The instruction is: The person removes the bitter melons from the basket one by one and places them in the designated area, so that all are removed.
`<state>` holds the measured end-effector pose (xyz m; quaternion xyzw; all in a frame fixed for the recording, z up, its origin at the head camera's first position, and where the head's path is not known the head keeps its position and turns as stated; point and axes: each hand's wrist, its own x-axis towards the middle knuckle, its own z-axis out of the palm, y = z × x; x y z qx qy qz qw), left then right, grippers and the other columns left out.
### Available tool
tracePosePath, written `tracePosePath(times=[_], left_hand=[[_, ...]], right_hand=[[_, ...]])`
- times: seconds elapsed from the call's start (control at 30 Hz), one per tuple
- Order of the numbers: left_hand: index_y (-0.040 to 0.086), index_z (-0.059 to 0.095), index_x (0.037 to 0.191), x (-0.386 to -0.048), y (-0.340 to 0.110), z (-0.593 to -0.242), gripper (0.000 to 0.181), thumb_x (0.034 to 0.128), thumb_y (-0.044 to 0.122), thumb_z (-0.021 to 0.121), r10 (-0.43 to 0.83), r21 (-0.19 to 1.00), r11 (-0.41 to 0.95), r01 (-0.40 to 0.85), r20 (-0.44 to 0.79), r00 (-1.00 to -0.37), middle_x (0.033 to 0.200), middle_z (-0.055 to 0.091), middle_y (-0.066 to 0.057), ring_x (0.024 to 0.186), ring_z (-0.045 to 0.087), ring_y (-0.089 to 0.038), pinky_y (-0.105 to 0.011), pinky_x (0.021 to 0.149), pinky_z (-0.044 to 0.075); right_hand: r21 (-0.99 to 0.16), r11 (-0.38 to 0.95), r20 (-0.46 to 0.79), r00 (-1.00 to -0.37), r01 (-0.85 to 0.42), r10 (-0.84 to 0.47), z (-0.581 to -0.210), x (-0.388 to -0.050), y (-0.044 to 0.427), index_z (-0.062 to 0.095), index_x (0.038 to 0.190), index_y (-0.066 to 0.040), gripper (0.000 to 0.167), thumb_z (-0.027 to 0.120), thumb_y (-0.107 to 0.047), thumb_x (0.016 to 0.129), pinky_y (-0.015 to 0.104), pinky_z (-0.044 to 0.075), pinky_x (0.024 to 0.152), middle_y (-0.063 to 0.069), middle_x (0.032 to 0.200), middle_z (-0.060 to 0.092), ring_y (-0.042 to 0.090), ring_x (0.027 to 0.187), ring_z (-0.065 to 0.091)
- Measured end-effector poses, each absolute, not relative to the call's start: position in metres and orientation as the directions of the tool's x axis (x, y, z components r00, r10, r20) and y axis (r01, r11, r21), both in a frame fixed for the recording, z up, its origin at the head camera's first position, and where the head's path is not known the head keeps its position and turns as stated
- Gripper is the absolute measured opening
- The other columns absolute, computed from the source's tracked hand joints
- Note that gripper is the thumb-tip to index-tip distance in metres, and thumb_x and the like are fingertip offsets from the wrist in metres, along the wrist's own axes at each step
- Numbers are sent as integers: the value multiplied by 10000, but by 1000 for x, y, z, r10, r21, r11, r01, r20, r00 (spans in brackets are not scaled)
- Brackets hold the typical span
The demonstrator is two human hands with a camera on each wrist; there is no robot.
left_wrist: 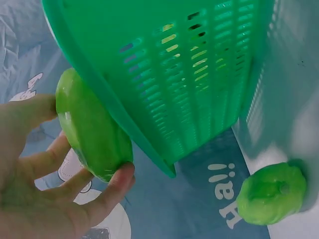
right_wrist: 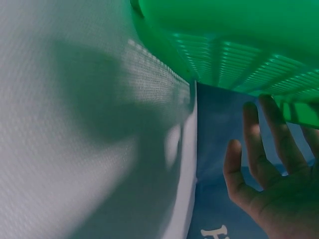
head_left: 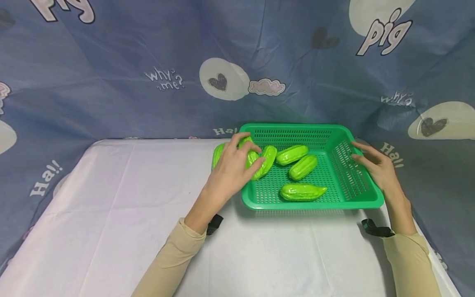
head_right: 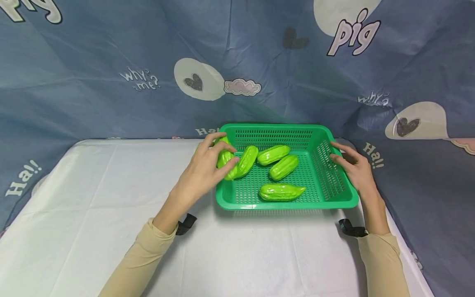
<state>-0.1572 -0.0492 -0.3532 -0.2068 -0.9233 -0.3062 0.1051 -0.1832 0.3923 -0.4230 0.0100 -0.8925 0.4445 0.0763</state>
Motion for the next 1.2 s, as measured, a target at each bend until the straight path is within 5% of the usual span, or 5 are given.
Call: tracePosePath(times=[0.37, 0.57, 0.77, 1.0, 1.2], left_hand=[[128, 718, 1376, -156, -54, -344, 492, 890, 141, 791, 165, 612, 691, 384, 384, -909, 1638, 441, -154, 1353, 561, -442, -594, 1227, 444], [120, 726, 1378, -161, -66, -346, 466, 915, 84, 764, 130, 594, 729, 341, 370, -920, 1609, 485, -150, 1285, 563, -436, -521, 1029, 549], [69, 702, 1395, -169, -85, -350, 439, 957, 94, 703, 81, 597, 752, 279, 336, -938, 1618, 474, -205, 1404, 524, -483, -594, 1171, 485], [28, 698, 1382, -180, -107, -362, 413, 974, 93, 693, 20, 564, 802, 197, 305, -952, 1599, 481, -262, 1331, 545, -495, -570, 1032, 568], [16, 684, 1413, -188, -124, -372, 451, 965, 66, 700, 1, 561, 817, 133, 231, -973, 1578, 519, -278, 1422, 522, -540, -601, 1133, 528]], right_hand=[[-787, 613, 151, -986, -77, 70, -422, -184, 391, 573, 1574, -227, 502, 653, -326, 1089, 66, 495, 816, -410, 1090, 642, -136, 948, 638], [-788, 611, 151, -986, -79, 67, -422, -183, 391, 571, 1576, -222, 501, 649, -322, 1091, 64, 490, 822, -412, 1076, 645, -133, 948, 635], [-795, 600, 152, -987, -90, 53, -422, -184, 392, 562, 1582, -207, 500, 640, -295, 1097, 52, 489, 829, -414, 1095, 648, -146, 961, 637], [-795, 602, 135, -989, -70, 64, -422, -184, 393, 558, 1586, -225, 503, 637, -314, 1097, 56, 489, 824, -424, 1065, 649, -145, 948, 638], [-796, 602, 131, -989, -68, 62, -421, -183, 391, 560, 1584, -237, 505, 639, -331, 1095, 59, 493, 824, -413, 1101, 642, -138, 954, 638]])
